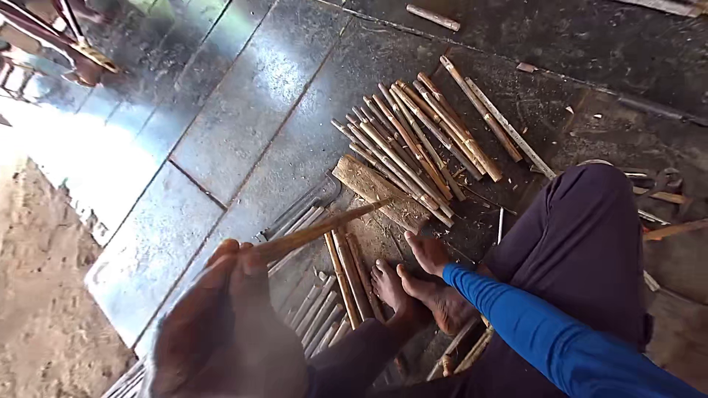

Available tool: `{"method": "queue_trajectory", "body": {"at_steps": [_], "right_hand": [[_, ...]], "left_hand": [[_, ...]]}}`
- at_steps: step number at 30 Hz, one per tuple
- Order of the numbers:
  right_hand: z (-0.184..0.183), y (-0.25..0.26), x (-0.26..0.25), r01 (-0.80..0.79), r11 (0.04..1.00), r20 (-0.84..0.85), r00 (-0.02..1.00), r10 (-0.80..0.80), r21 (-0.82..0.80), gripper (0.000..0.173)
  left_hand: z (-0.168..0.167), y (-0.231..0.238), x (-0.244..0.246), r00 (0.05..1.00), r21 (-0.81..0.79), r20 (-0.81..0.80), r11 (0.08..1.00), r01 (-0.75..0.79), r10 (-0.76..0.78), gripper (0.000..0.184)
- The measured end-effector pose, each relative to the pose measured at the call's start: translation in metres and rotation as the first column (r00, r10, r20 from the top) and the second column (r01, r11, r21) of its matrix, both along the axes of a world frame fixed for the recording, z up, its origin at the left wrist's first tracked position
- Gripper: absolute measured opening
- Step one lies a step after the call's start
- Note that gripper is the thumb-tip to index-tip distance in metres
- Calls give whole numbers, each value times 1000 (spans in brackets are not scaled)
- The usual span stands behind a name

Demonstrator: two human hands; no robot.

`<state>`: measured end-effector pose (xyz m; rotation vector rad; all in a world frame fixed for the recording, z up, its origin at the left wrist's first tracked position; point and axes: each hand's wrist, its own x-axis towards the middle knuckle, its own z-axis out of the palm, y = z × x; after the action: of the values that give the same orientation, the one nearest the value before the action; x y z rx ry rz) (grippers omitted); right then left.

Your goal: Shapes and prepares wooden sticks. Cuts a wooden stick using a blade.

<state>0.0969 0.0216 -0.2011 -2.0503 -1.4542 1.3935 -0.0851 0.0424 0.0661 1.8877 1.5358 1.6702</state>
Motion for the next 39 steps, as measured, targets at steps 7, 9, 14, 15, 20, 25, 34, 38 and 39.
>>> {"method": "queue_trajectory", "body": {"at_steps": [7, 9, 14, 15, 20, 25, 34, 38, 39], "right_hand": [[-17, -6, -2, -20, 992, 90, 996, 8, 128, 77], [27, -3, 9, -106, 967, -88, 992, 88, -231, 72], [-26, -12, -3, 27, 992, 13, 1000, -28, 120, 81], [-5, -15, 1, 6, 1000, -17, 1000, -6, 11, 80], [-8, -1, 5, 11, 1000, 16, 1000, -11, -23, 81], [-32, -1, -2, 92, 990, 10, 996, -92, -104, 90], [2, -32, -1, -8, 994, 163, 987, -9, 106, 72], [-48, -18, -16, 161, 987, 115, 980, -160, 2, 93], [-22, -14, -7, 91, 991, 60, 994, -86, -94, 93]], "left_hand": [[2, -2, -4, 997, -30, -37, 998, 62, -63, 23], [3, -3, -5, 997, -9, -35, 997, 74, -74, 23], [0, -4, -3, 995, -5, -62, 997, 82, -82, 24], [1, -6, -3, 994, 3, -81, 997, 80, -80, 22], [-1, -4, 0, 992, 10, -96, 997, 78, -77, 21], [3, 0, -3, 991, 0, -103, 996, 88, -88, 21], [-3, -7, -9, 975, -37, 64, 976, 214, -212, 28], [-3, 1, -9, 972, -32, 100, 976, 217, -213, 31], [-5, 0, -9, 969, -27, 117, 975, 222, -218, 31]]}}
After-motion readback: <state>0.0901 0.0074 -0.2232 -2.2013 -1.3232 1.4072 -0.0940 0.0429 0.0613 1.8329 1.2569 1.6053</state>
